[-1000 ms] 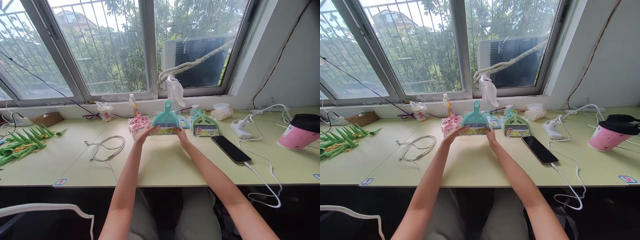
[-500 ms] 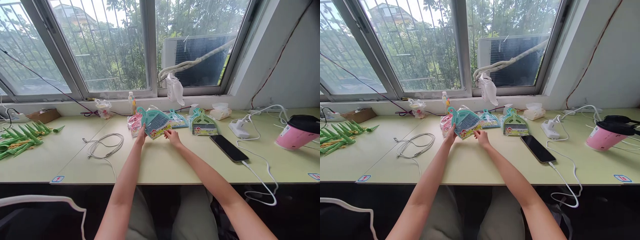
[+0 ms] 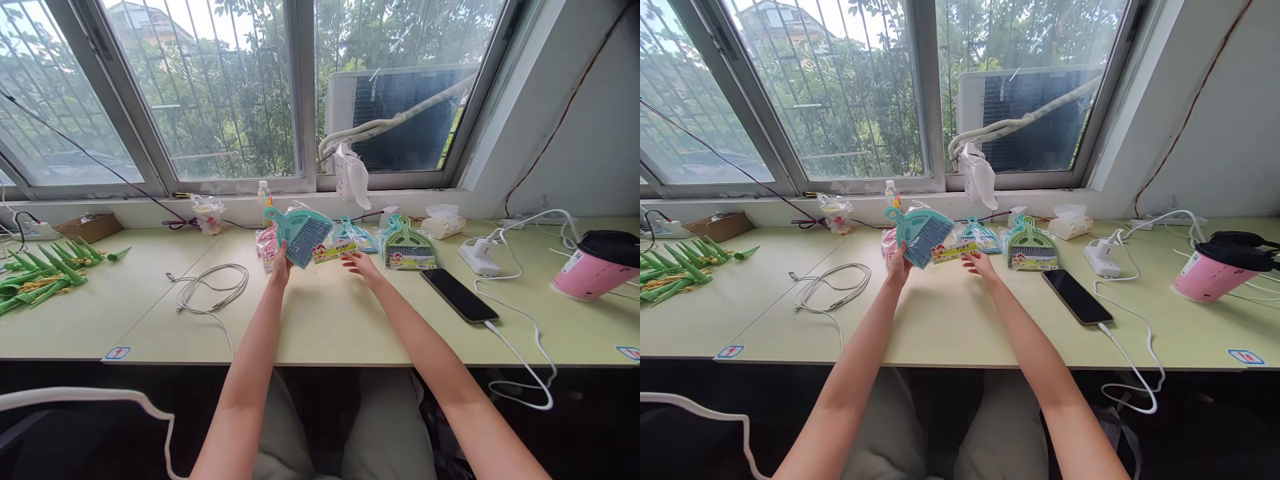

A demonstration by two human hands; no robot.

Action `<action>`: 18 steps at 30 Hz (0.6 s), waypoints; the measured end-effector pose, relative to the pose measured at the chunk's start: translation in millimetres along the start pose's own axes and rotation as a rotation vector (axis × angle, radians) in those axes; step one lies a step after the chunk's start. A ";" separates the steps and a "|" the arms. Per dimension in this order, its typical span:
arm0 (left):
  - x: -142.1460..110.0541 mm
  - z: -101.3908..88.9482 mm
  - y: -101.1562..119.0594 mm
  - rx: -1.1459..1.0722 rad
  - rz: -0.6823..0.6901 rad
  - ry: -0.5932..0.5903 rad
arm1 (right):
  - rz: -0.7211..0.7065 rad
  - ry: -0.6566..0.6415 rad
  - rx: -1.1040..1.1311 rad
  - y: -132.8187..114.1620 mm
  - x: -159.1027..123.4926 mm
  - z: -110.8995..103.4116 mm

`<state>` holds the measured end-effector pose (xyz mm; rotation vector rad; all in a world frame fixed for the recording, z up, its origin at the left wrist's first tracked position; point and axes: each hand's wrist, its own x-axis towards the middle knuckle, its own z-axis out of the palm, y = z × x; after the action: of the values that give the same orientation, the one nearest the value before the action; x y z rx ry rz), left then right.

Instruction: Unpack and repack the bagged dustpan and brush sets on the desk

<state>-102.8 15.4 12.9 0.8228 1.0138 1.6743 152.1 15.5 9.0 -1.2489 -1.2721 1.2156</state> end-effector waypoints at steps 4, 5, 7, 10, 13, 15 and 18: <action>0.2 -14.5 11.1 0.007 0.088 0.117 | 0.084 -0.203 -0.358 0.1 12.7 -28.0; 0.3 -17.7 12.6 0.027 0.095 0.126 | 0.086 -0.180 -0.462 1.5 14.9 -32.7; 0.6 -21.3 13.8 0.062 0.087 0.138 | -0.001 0.004 -0.625 3.8 15.8 -36.4; 0.9 -18.4 11.8 0.048 0.059 0.151 | -0.247 0.330 -0.685 1.3 8.4 -25.9; -1.5 -7.5 5.6 0.032 0.011 0.097 | -0.449 0.283 -0.521 -6.5 -2.7 -1.8; -5.8 1.8 -0.4 0.043 -0.027 -0.009 | -0.514 0.170 -0.322 -9.2 -7.0 15.0; -15.1 15.1 -9.7 0.042 -0.039 -0.188 | -0.421 0.146 -0.024 -4.8 -5.9 30.7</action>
<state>-81.4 6.4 9.6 0.9631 0.9307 1.5159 121.3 8.7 12.1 -1.0004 -1.3585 0.7957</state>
